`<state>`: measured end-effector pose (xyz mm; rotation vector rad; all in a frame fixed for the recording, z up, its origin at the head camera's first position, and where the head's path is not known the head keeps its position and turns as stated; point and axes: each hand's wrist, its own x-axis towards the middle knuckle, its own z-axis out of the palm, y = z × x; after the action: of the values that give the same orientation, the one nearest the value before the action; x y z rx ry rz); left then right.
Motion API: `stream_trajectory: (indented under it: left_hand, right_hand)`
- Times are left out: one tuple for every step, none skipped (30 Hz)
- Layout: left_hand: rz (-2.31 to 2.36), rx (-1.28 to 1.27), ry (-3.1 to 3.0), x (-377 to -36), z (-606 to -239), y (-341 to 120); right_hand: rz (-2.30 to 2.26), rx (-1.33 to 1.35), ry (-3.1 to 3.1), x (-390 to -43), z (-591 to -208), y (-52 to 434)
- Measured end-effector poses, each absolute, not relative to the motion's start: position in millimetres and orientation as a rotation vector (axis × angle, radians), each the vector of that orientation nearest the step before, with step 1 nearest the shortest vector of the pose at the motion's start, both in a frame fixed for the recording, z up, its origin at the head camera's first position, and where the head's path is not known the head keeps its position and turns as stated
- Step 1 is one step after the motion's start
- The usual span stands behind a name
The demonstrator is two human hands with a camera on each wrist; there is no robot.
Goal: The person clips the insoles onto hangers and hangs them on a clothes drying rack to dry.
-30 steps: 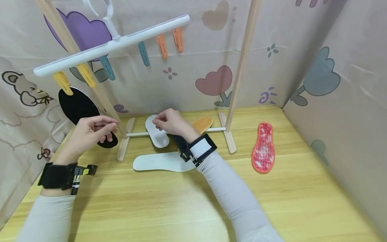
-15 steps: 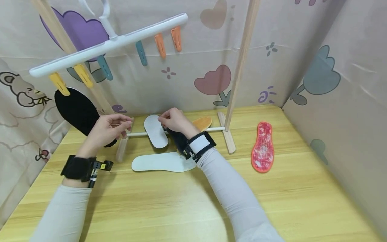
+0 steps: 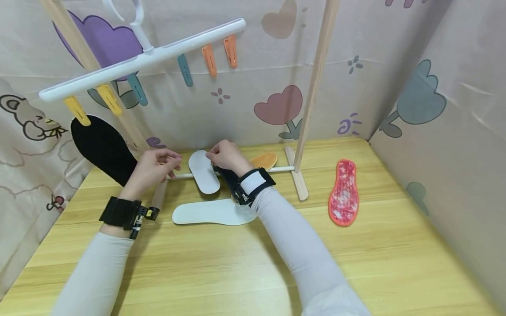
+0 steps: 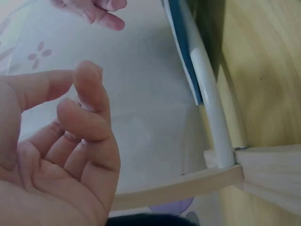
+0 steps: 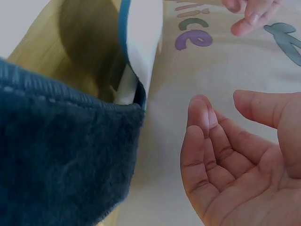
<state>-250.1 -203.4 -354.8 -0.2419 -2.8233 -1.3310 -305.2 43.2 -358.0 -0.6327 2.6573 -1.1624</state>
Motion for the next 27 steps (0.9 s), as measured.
stream_trajectory:
  left_hand:
    - [-1.316, -0.229, -2.832, -252, -357, -203]
    - [-1.305, -0.216, -2.838, -253, -359, -202]
    - [-1.295, -0.203, -2.844, -255, -360, -201]
    - [-1.293, -0.191, -2.85, -256, -362, -201]
    - [-1.292, -0.182, -2.855, -257, -363, -200]
    - [-1.289, -0.175, -2.859, -258, -365, -200]
    - [-1.292, -0.165, -2.863, -259, -366, -201]
    - [-1.296, -0.156, -2.866, -260, -367, -201]
    - [-1.296, -0.148, -2.872, -260, -368, -201]
    - [-1.293, -0.14, -2.878, -261, -369, -201]
    - [-1.289, -0.134, -2.885, -262, -370, -202]
    - [-1.289, -0.129, -2.893, -263, -370, -202]
    - [-1.291, -0.124, -2.898, -263, -370, -201]
    - [-1.291, -0.116, -2.905, -264, -370, -201]
    - [-1.295, -0.107, -2.911, -265, -371, -201]
    - [-1.297, -0.097, -2.916, -265, -371, -200]
    - [-1.304, -0.086, -2.921, -266, -371, -199]
    - [-1.304, -0.075, -2.927, -266, -371, -199]
    - [-1.306, -0.061, -2.934, -267, -371, -198]
    - [-1.304, -0.048, -2.941, -267, -371, -197]
    - [-1.301, -0.039, -2.949, -268, -371, -196]
    - [-1.297, -0.03, -2.958, -269, -371, -195]
    - [-1.294, -0.022, -2.966, -269, -371, -195]
    - [-1.29, -0.015, -2.973, -270, -372, -194]
    - [-1.291, -0.009, -2.976, -270, -372, -194]
    - [-1.3, -0.007, -2.974, -271, -373, -193]
    - [-1.309, -0.003, -2.972, -272, -373, -193]
  right_hand:
    - [-1.154, -0.626, 2.658, -306, -359, 42]
    - [-1.141, -0.618, 2.662, -308, -360, 40]
    - [-1.133, -0.611, 2.662, -310, -361, 39]
    - [-1.121, -0.603, 2.664, -311, -362, 38]
    - [-1.107, -0.595, 2.669, -312, -362, 37]
    - [-1.099, -0.587, 2.669, -314, -364, 36]
    - [-1.087, -0.582, 2.673, -316, -365, 35]
    - [-1.073, -0.577, 2.678, -317, -366, 35]
    - [-1.064, -0.572, 2.679, -318, -366, 34]
    - [-1.056, -0.562, 2.681, -320, -367, 34]
    - [-1.051, -0.553, 2.682, -321, -367, 34]
    - [-1.045, -0.542, 2.68, -322, -368, 34]
    - [-1.035, -0.533, 2.681, -322, -368, 34]
    - [-1.026, -0.523, 2.682, -323, -368, 33]
    - [-1.019, -0.513, 2.681, -323, -368, 33]
    - [-1.012, -0.505, 2.68, -324, -368, 33]
    - [-1.002, -0.498, 2.682, -324, -368, 32]
    - [-0.994, -0.49, 2.685, -324, -368, 32]
    - [-0.986, -0.482, 2.686, -324, -368, 31]
    - [-0.981, -0.472, 2.688, -325, -369, 31]
    - [-0.978, -0.463, 2.686, -325, -369, 30]
    - [-0.973, -0.454, 2.687, -325, -369, 29]
    - [-0.965, -0.445, 2.69, -325, -369, 28]
    - [-0.959, -0.439, 2.692, -325, -369, 28]
    - [-0.954, -0.433, 2.694, -325, -369, 27]
    - [-0.949, -0.426, 2.697, -326, -370, 26]
    - [-0.939, -0.421, 2.702, -326, -370, 25]
